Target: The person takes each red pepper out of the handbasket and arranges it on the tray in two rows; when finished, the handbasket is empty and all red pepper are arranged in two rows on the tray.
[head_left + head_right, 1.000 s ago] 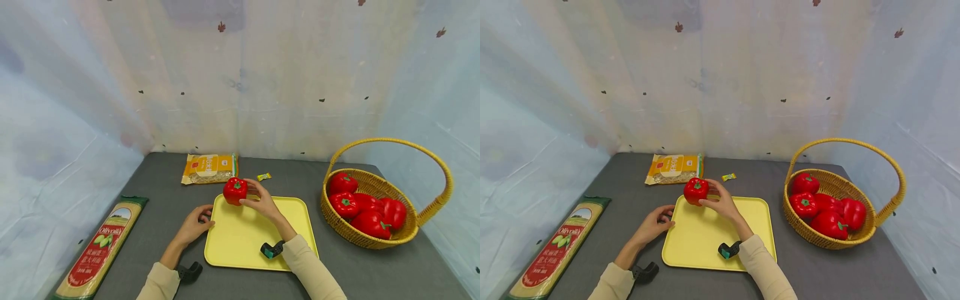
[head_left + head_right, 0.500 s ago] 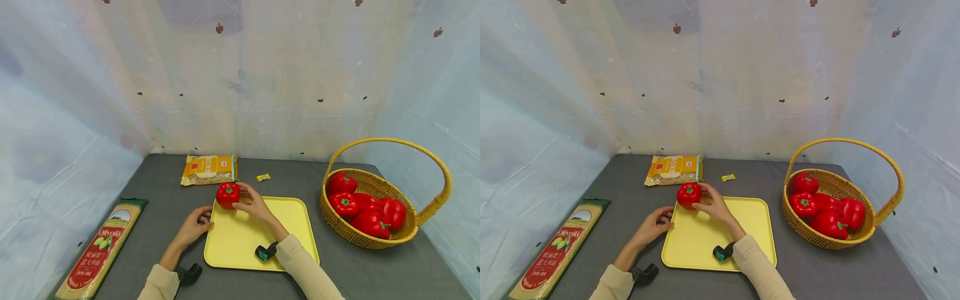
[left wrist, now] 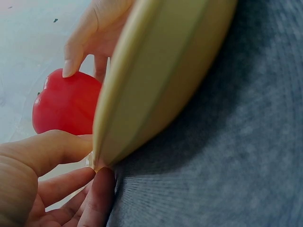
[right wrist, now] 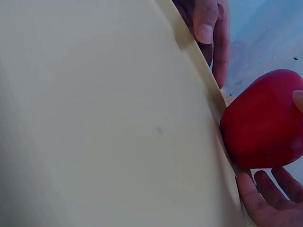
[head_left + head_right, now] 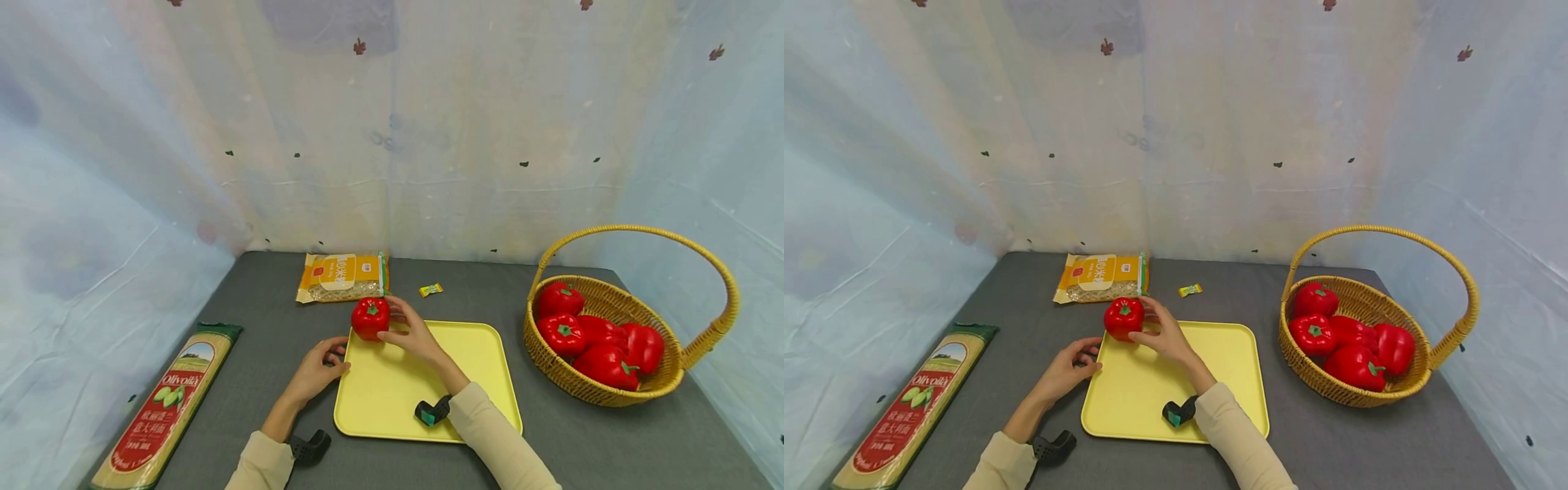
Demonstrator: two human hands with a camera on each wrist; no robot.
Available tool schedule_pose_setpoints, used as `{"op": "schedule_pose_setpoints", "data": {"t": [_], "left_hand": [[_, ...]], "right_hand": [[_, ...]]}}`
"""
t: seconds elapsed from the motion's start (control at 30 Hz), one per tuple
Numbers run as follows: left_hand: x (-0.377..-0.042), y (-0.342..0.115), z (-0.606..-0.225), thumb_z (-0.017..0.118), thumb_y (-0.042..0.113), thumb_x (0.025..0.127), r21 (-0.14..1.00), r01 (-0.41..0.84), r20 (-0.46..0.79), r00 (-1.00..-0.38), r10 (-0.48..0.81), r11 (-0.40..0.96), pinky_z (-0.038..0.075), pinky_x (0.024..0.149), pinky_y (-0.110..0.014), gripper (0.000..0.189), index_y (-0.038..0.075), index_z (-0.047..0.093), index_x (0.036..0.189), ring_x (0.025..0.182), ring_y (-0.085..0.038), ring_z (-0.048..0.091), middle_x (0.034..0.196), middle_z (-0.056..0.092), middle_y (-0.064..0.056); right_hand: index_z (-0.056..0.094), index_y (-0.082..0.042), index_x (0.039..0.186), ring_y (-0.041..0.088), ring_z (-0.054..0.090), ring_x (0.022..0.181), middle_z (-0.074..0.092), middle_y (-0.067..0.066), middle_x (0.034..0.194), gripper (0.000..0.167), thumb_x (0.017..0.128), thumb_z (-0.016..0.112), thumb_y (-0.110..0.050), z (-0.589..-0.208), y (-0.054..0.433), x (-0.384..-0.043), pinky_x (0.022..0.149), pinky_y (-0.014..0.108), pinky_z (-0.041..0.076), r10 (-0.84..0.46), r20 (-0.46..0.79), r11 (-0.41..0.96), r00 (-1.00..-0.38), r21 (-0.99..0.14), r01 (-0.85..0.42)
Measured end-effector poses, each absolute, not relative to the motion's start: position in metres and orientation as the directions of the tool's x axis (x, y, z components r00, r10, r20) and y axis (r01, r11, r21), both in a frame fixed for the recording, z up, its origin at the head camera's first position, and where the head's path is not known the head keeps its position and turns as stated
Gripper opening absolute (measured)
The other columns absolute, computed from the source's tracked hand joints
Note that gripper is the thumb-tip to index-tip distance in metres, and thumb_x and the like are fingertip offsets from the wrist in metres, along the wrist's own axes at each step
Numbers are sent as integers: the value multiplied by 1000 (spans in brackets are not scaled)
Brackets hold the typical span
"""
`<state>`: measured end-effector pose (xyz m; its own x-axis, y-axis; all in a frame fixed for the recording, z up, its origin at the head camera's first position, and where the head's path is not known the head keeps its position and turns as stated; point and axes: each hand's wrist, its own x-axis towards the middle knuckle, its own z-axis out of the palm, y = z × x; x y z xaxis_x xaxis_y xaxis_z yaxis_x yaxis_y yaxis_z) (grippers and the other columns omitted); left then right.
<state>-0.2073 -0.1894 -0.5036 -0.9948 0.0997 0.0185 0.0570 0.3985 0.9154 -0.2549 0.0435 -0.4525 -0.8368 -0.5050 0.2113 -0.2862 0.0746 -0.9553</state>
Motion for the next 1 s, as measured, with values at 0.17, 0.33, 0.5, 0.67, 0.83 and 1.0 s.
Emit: {"op": "schedule_pose_setpoints", "data": {"t": [0.17,0.33,0.5,0.67,0.83,1.0], "left_hand": [[-207,-189,-502,71,6,81,915,56,18,-995,99,400,45,59,-25,48,5,55,126,78,-16,52,102,54,-9],[-207,-189,-502,71,6,80,917,56,17,-995,102,396,45,59,-25,48,5,55,126,78,-17,52,103,54,-9],[-205,-188,-498,71,4,81,912,67,28,-994,102,404,44,59,-24,48,2,54,126,77,-17,51,103,54,-10],[-208,-190,-503,71,5,81,907,67,30,-995,95,416,44,58,-24,49,3,54,127,78,-16,51,104,54,-10],[-208,-191,-502,71,7,81,906,71,31,-994,101,418,45,59,-24,48,6,55,126,78,-16,52,103,55,-9],[-208,-190,-503,71,6,81,907,75,33,-994,107,415,45,60,-24,48,5,55,125,78,-17,52,102,55,-9]], "right_hand": [[23,1,145,46,40,123,35,29,136,72,86,64,-2,-452,43,-255,96,55,39,-510,212,59,-833,-958,-280],[21,0,146,46,38,124,34,29,137,74,86,64,0,-447,43,-253,97,57,37,-513,195,65,-836,-962,-265],[25,-9,146,42,41,123,36,24,137,75,85,67,-5,-445,48,-253,99,56,36,-491,194,106,-849,-954,-279],[27,-9,145,44,39,124,36,24,137,73,85,68,-8,-438,58,-255,99,58,34,-494,233,114,-838,-938,-328],[30,-3,143,45,42,121,39,26,134,67,86,66,-6,-408,71,-240,97,59,35,-501,280,136,-819,-909,-395],[33,-1,141,42,45,119,42,23,133,66,85,66,-2,-393,95,-229,95,54,40,-492,356,173,-794,-855,-490]]}}
